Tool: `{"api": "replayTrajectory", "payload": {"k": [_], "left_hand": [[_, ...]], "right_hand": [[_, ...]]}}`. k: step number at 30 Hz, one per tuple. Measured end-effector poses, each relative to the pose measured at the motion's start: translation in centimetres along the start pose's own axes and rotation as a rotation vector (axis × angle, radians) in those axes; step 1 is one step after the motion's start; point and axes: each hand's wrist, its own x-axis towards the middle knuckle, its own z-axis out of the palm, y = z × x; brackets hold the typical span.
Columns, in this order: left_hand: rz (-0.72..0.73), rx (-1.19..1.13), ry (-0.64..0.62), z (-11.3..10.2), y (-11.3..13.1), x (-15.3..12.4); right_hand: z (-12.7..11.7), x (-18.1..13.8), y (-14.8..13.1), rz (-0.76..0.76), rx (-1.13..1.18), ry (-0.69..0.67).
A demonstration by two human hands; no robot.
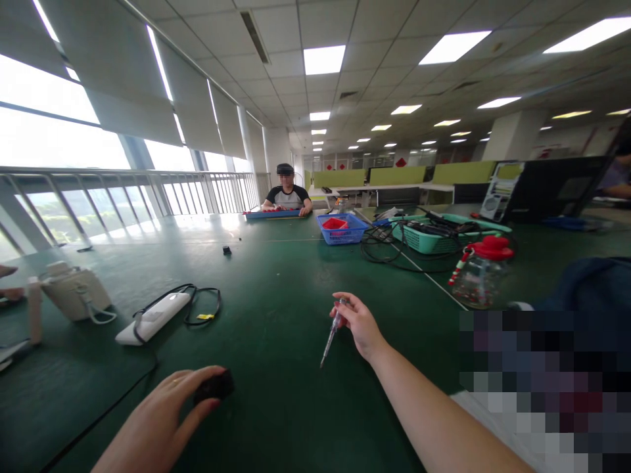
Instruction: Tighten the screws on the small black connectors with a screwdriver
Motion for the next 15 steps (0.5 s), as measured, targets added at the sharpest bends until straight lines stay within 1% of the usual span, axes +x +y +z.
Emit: {"api": "replayTrajectory", "payload": {"k": [3, 5, 7, 9, 11, 14, 15], "left_hand": [[0.173, -0.095, -0.169, -0.4, 4.7, 1.6], [0.255, -0.115, -0.215, -0.2, 7.2, 3.3], [0.306, -0.095, -0.235, 0.6, 8.7, 5.7], [0.329, -0.050, -0.241, 2.0, 9.1, 8.3], [0.339, -0.019, -0.221, 3.6, 9.0, 10.8], [0.349, -0.004, -0.191, 6.0, 8.6, 13.8], [0.351, -0.010, -0.195, 6.7, 8.4, 14.5]], "right_hand": [[0.4, -0.2, -0.4, -0.002, 0.018, 0.063], [0.6, -0.2, -0.7, -0.017, 0.027, 0.122], [0.6, -0.2, -0.8, -0.052, 0.038, 0.187], [0.5, -0.1, -1.0, -0.108, 0.033, 0.243], [0.4, -0.2, -1.2, -0.179, -0.019, 0.259], [0.7, -0.8, -1.5, -0.301, -0.198, 0.206], [1.0, -1.1, -1.6, -0.343, -0.285, 0.162]]}}
